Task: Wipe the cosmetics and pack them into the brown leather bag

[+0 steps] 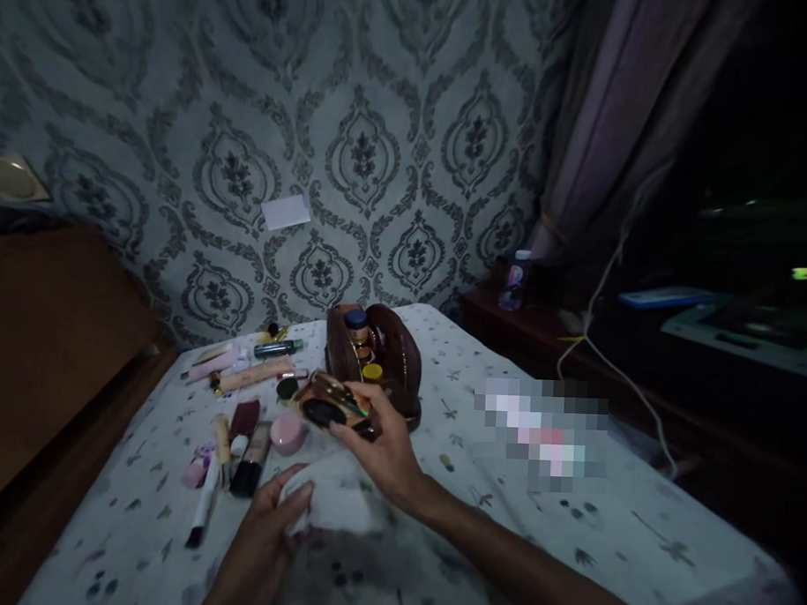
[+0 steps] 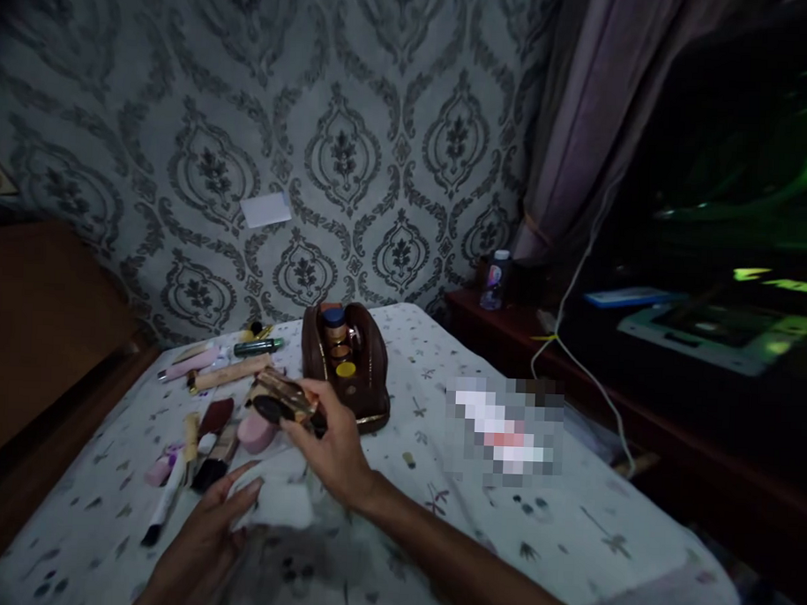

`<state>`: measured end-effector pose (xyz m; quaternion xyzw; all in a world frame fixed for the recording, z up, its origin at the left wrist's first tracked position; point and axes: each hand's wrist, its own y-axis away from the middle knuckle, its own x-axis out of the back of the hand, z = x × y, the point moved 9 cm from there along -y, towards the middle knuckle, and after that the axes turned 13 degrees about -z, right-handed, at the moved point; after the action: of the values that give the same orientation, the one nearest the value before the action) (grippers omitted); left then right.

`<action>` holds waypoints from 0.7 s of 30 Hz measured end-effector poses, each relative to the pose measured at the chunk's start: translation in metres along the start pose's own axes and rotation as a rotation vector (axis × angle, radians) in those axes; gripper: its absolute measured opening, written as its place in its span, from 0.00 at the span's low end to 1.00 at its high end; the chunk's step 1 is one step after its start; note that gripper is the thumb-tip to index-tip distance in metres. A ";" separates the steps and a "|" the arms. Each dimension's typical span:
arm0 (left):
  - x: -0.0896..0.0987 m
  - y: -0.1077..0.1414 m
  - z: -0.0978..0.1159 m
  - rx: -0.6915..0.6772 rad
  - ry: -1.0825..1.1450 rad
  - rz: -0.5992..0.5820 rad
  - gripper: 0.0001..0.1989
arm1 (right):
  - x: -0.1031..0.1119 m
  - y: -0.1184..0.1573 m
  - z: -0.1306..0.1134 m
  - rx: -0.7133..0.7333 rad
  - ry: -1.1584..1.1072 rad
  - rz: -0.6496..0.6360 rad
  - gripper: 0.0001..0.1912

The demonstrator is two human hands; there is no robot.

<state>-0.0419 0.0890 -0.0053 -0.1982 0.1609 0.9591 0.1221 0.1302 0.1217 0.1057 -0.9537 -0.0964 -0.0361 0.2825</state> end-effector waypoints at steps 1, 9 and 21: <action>-0.002 -0.002 0.003 0.011 -0.042 -0.051 0.25 | 0.013 -0.008 -0.007 0.004 0.037 0.038 0.19; -0.009 -0.021 0.007 -0.006 -0.348 -0.300 0.20 | 0.109 -0.084 -0.025 -0.132 0.491 0.134 0.24; 0.016 -0.043 -0.041 0.110 -0.460 -0.480 0.27 | 0.079 -0.124 0.009 -0.414 1.403 -0.340 0.19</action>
<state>-0.0290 0.1163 -0.0589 -0.0020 0.1297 0.9125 0.3879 0.1819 0.2416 0.1737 -0.7125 -0.0310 -0.6960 0.0831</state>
